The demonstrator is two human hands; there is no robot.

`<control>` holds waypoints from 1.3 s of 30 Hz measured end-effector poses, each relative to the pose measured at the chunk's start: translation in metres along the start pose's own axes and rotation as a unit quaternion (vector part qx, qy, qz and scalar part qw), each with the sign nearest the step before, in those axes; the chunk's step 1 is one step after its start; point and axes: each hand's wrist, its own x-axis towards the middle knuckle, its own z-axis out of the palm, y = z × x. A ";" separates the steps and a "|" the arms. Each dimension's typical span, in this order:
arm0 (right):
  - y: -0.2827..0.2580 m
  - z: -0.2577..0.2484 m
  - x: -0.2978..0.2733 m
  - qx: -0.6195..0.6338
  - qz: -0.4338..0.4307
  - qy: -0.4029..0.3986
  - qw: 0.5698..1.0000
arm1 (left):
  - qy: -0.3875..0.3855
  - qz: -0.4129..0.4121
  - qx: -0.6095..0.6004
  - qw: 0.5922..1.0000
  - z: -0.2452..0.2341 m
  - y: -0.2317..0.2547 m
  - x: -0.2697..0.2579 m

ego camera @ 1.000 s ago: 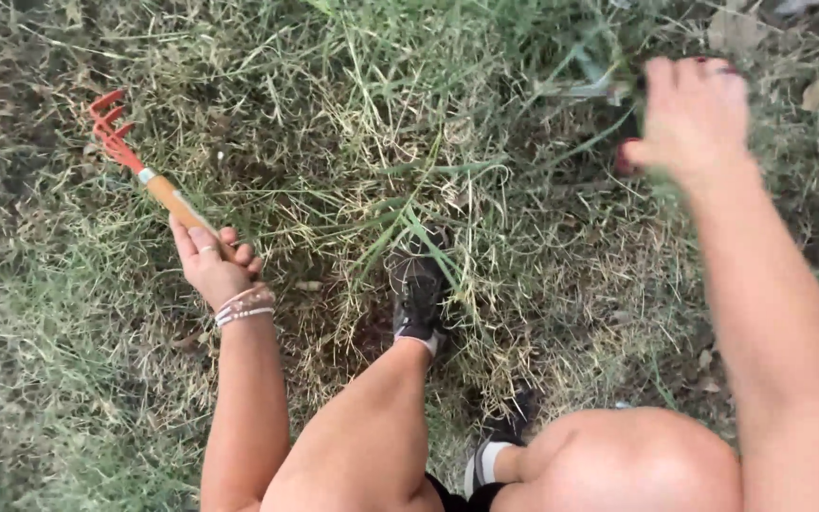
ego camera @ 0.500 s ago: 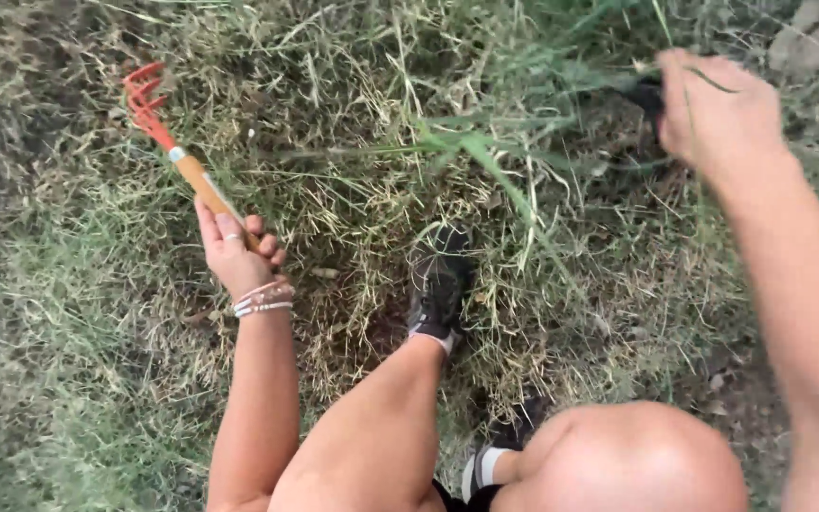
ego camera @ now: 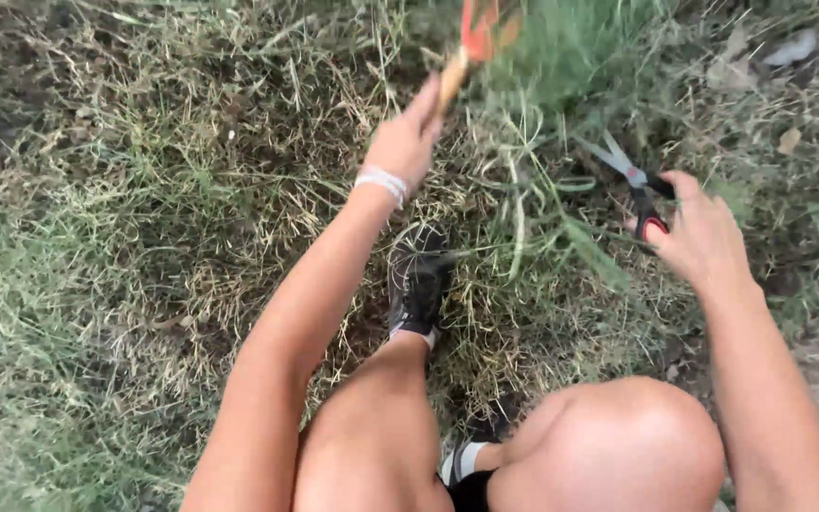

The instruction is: Using a hand rake and garden shears to clear dry grass and weeds from a patch of soil.

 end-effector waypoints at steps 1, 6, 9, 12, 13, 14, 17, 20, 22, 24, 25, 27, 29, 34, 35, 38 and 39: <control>0.018 0.007 0.008 0.002 -0.001 0.005 1.000 | 0.003 0.005 0.002 1.000 -0.005 0.002 -0.014; 0.063 0.029 0.031 -0.265 -0.152 0.147 0.941 | -0.074 -0.106 0.063 0.990 -0.027 -0.001 -0.083; 0.067 0.037 0.035 -0.299 -0.178 0.239 0.906 | -0.086 -0.165 0.033 0.982 -0.045 -0.014 -0.121; 0.049 0.040 0.047 -0.268 -0.145 0.165 0.938 | -0.056 -0.198 0.032 0.978 -0.065 -0.061 -0.143; 0.042 0.041 0.050 -0.270 -0.155 0.158 0.937 | -0.056 -0.208 0.026 0.976 -0.073 -0.063 -0.155; 0.034 0.042 0.052 -0.270 -0.182 0.188 0.927 | -0.054 -0.236 -0.023 0.970 -0.081 -0.066 -0.167; -0.003 0.042 0.077 -0.309 -0.202 0.245 0.897 | -0.040 -0.241 -0.121 0.962 -0.090 -0.113 -0.195; -0.040 0.047 0.108 -0.354 -0.217 0.270 0.869 | -0.054 -0.195 -0.215 0.955 -0.082 -0.151 -0.204; -0.067 0.053 0.128 -0.358 -0.251 0.275 0.856 | -0.064 -0.173 -0.265 0.947 -0.071 -0.160 -0.209; -0.096 0.058 0.146 -0.348 -0.258 0.239 0.869 | -0.079 -0.133 -0.347 0.925 -0.066 -0.157 -0.211; -0.115 0.056 0.145 -0.347 -0.262 0.241 0.868 | -0.074 -0.133 -0.348 0.925 -0.066 -0.154 -0.211; -0.151 0.049 0.143 -0.392 -0.234 0.189 0.870 | -0.077 -0.156 -0.277 0.945 -0.067 -0.144 -0.210; -0.154 0.054 0.146 -0.374 -0.296 0.280 0.833 | -0.080 -0.147 -0.293 0.941 -0.064 -0.145 -0.208; -0.178 0.071 0.160 -0.372 -0.334 0.339 0.797 | -0.104 -0.143 -0.258 0.950 -0.062 -0.135 -0.208; -0.186 0.072 0.161 -0.360 -0.334 0.329 0.807 | -0.100 -0.153 -0.257 0.949 -0.062 -0.132 -0.207; -0.208 0.065 0.159 -0.322 -0.354 0.313 0.820 | -0.097 -0.163 -0.260 0.947 -0.062 -0.134 -0.205; -0.213 0.061 0.156 -0.299 -0.369 0.308 0.824 | -0.103 -0.161 -0.262 0.946 -0.060 -0.137 -0.204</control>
